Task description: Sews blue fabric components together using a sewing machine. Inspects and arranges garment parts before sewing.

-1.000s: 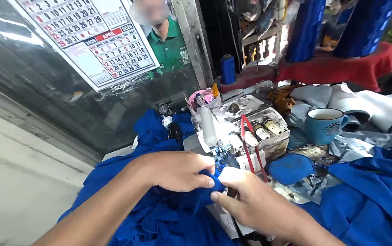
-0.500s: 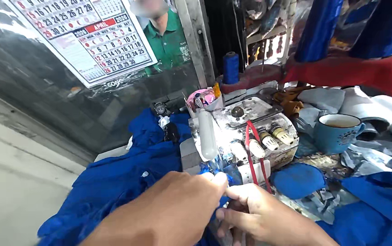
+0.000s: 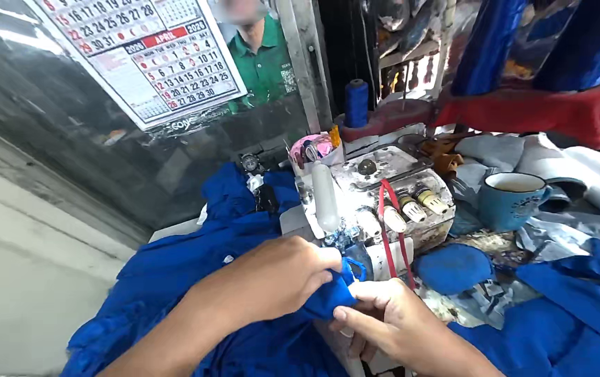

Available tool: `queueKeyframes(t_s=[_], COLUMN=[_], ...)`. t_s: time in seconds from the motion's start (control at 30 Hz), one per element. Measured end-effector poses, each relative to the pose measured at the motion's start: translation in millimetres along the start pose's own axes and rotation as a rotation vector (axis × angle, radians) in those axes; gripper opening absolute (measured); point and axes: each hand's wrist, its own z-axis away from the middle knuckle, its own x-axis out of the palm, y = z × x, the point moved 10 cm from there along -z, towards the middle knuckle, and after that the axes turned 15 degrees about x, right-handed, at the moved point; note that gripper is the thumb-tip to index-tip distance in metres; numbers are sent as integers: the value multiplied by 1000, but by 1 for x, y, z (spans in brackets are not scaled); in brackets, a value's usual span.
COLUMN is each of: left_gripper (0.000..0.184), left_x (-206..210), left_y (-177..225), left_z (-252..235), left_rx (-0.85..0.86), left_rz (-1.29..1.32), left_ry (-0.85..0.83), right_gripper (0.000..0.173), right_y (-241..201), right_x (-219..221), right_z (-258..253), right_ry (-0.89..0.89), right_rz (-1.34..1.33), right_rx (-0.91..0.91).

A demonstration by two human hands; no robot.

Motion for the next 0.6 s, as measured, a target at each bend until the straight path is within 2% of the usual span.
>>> queueKeyframes(t_s=[0.13, 0.2, 0.33, 0.4, 0.5, 0.6], left_gripper=[12, 13, 12, 13, 16, 26], left_x=[-22, -14, 8, 6, 5, 3], left_y=[8, 14, 13, -1, -21, -5], left_z=[-1, -3, -5, -4, 5, 6], left_rx=[23, 68, 12, 10, -12, -41], left_rz=[-138, -3, 315, 343, 158, 25], left_ry=[-88, -123, -246, -172, -120, -149], right_gripper=[22, 21, 19, 20, 21, 21], right_y=[0, 0, 7, 8, 10, 9], right_x=[1, 4, 0, -1, -1, -4], right_z=[2, 7, 16, 15, 5, -3], right_ry=[28, 11, -2, -14, -23, -68], right_rz=[60, 97, 96, 76, 67, -7], right_rx=[-7, -16, -32, -8, 44, 80])
